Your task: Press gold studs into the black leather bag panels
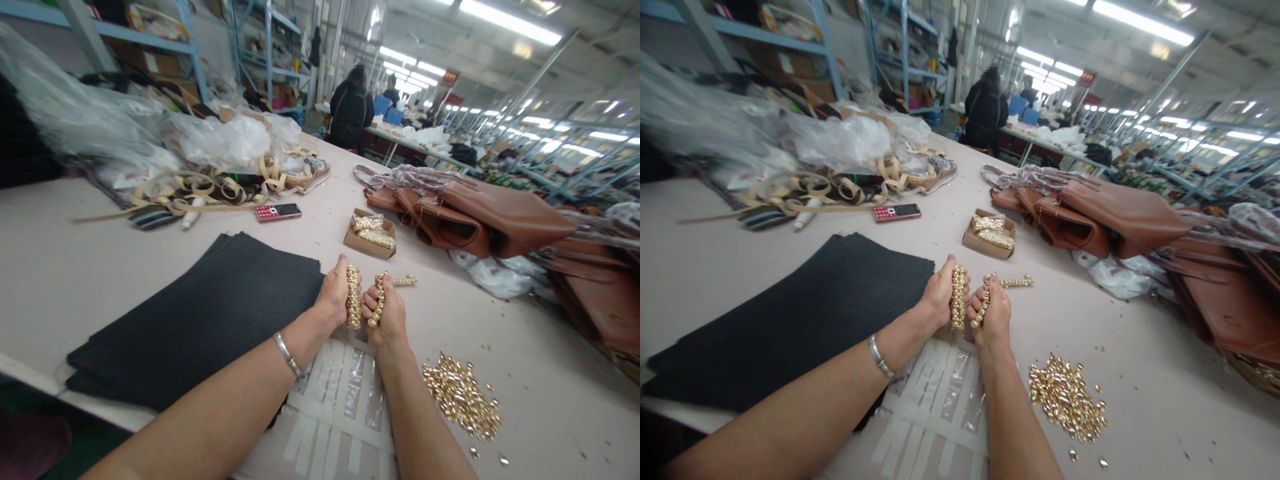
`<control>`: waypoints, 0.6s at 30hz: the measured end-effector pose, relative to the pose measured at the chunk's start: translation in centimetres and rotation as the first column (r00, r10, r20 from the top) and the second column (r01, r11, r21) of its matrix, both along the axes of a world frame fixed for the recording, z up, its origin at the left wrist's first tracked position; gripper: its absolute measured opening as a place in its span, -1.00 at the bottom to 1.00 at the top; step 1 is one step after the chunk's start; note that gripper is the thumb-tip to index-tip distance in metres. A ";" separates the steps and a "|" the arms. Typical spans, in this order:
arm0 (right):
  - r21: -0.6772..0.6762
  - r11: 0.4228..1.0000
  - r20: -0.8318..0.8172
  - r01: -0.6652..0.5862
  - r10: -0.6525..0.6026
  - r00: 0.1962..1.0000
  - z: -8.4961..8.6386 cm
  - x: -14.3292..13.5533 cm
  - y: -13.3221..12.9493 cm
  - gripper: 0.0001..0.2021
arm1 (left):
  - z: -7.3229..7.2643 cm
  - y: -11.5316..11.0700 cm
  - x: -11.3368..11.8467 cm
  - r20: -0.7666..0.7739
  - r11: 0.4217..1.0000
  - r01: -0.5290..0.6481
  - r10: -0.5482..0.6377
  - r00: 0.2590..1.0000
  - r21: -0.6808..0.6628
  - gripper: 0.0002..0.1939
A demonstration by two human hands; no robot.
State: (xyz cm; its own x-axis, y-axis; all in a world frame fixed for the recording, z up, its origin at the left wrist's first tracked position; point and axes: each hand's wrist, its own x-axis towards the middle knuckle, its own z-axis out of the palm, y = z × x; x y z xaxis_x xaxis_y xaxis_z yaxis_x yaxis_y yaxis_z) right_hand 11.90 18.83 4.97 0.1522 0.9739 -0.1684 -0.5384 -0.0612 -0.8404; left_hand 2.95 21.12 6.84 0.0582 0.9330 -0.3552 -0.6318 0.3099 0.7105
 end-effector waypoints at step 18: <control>0.338 0.733 0.697 0.591 -0.617 0.367 0.4 11.3 1.5 -0.41 | -0.9 0.0 0.4 -0.020 0.999 -0.052 0.052 0.998 -0.012 -0.65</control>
State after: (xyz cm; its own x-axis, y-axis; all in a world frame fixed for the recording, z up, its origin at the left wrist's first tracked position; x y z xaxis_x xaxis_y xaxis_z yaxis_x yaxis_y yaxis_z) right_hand 23.19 20.28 5.39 0.7521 0.5714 0.3284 0.3705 0.0455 -0.9277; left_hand 3.35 21.17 5.95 0.0026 0.9300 -0.3675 -0.6335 0.2859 0.7190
